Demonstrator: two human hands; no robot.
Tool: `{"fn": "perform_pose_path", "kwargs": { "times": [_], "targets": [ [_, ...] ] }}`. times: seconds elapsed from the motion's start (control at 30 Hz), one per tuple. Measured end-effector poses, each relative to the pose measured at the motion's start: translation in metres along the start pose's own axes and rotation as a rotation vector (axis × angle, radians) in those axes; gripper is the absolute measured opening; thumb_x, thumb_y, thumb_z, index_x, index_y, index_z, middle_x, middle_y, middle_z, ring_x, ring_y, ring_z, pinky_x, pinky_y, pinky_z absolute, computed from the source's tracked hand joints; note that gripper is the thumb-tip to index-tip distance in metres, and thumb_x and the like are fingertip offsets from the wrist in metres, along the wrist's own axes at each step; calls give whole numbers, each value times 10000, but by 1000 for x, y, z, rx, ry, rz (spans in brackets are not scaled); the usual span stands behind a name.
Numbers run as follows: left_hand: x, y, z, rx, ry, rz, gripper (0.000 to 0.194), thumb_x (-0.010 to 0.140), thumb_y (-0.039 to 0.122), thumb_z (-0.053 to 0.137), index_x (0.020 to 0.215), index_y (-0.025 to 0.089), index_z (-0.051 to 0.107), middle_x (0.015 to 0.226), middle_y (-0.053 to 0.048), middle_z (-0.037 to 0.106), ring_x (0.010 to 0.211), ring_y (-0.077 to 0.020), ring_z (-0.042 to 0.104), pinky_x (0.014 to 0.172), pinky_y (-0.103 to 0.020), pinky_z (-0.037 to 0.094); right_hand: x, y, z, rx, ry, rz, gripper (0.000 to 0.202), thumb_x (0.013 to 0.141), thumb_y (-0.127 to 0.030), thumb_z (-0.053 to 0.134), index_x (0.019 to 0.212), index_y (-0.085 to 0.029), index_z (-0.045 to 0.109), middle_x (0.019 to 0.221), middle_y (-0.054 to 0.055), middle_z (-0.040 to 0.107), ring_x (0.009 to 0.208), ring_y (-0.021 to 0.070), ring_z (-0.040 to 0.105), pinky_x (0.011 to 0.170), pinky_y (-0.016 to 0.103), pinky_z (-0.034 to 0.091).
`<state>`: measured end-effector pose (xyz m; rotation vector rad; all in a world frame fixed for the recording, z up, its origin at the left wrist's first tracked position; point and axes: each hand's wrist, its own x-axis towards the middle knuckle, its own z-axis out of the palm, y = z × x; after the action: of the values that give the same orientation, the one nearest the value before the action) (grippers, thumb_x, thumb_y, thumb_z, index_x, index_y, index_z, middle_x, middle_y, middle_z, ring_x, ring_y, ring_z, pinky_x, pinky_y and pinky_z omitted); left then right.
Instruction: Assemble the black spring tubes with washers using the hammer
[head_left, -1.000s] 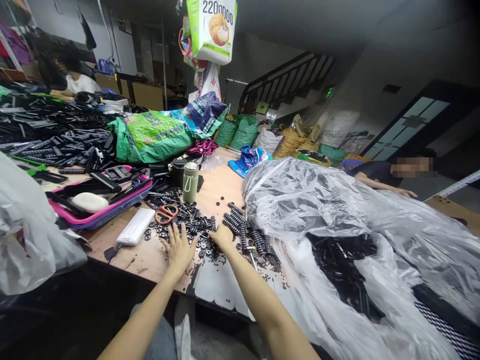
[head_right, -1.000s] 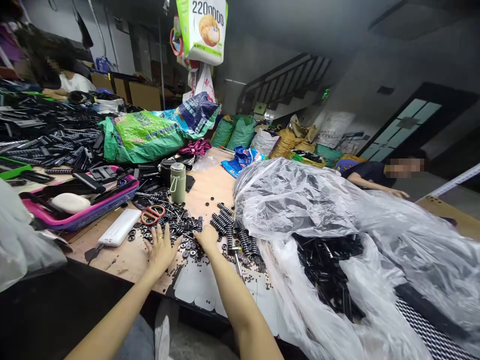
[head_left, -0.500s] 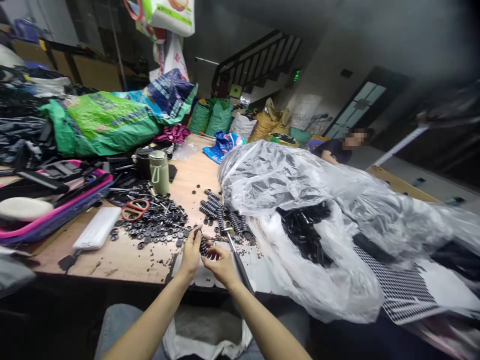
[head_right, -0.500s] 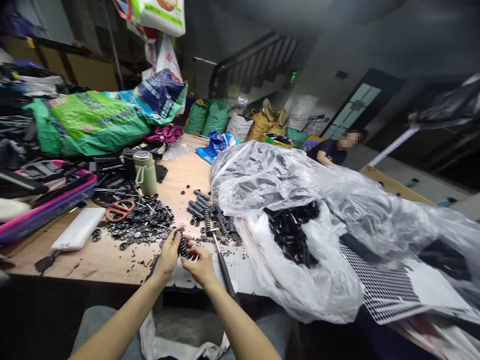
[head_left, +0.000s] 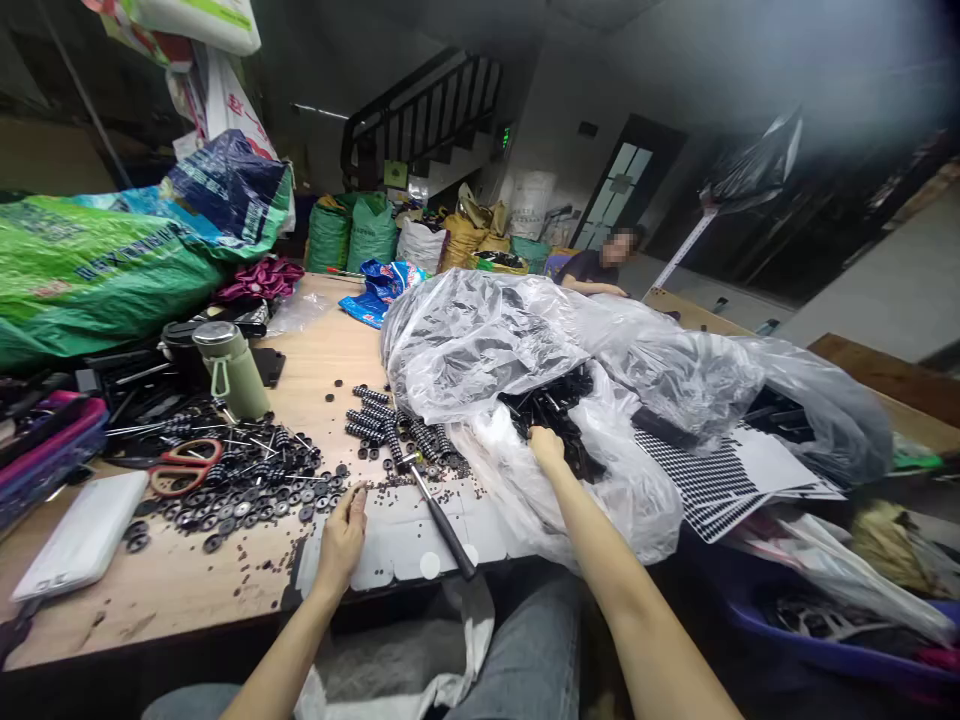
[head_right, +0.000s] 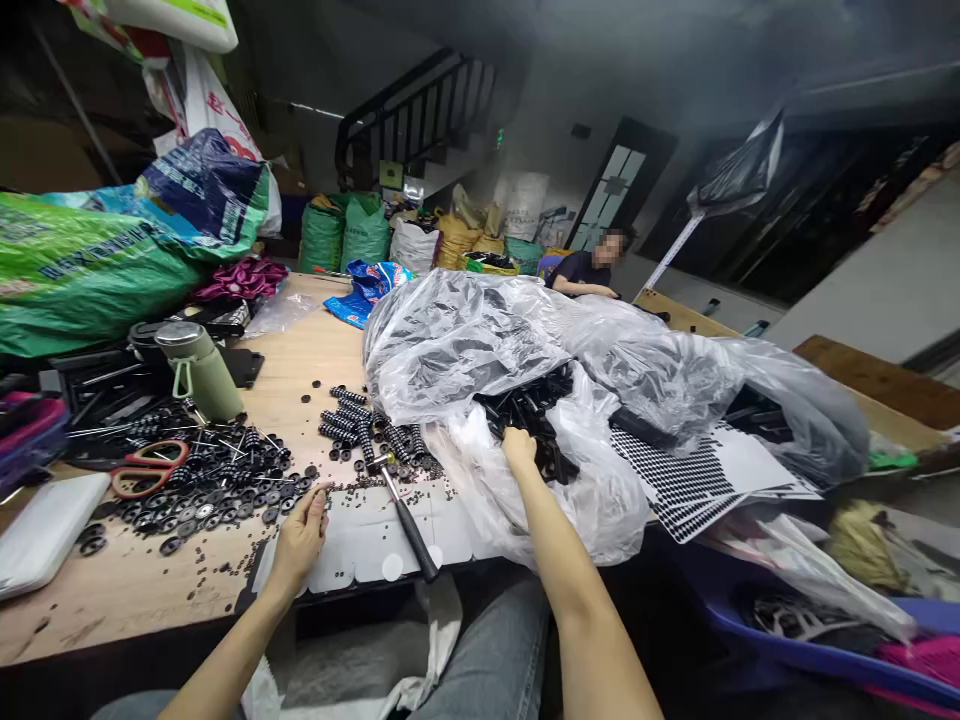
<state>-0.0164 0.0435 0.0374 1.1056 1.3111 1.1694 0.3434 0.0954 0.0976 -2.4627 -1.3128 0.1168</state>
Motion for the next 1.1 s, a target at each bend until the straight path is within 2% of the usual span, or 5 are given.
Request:
{"fn": "perform_pose_path", "kwargs": {
  "times": [0.4,0.6,0.83,0.97,1.1],
  "targets": [
    [-2,12,6,-42,-126,-110,313,690,476,487,792,181,499,556,74,427,334,-46,374,311,-170,278,3,7,8,303,-15,106,137,687,-164,553,794,-122,629,866,138,630,935,235,544,791,322,375],
    [-5,29,5,-41,-130,-127,332,644,474,549,751,164,500,531,83,418,304,-33,351,298,-162,249,-32,-33,-3,689,-63,-14,363,772,-402,457,961,-111,564,901,100,618,743,144,587,632,239,446],
    [-11,66,28,-213,-264,-177,334,603,429,624,734,151,495,402,100,386,279,-22,291,299,-141,207,-151,-107,25,966,-718,-349,515,676,-549,538,961,-121,563,847,92,605,688,153,583,603,285,465],
    [-16,67,21,-219,-280,-249,308,592,380,650,683,160,454,346,109,353,278,-25,284,296,-132,190,-168,-121,14,619,-491,-843,1040,414,-548,720,1288,-194,282,1286,133,341,1182,276,325,945,422,315],
    [-19,63,12,-257,-311,-239,299,625,410,609,706,153,477,388,92,404,269,-28,305,282,-139,201,-165,-125,10,427,-412,-1053,1113,459,-529,712,1335,-156,136,1334,144,243,1252,268,186,1026,423,204]
  ]
}}
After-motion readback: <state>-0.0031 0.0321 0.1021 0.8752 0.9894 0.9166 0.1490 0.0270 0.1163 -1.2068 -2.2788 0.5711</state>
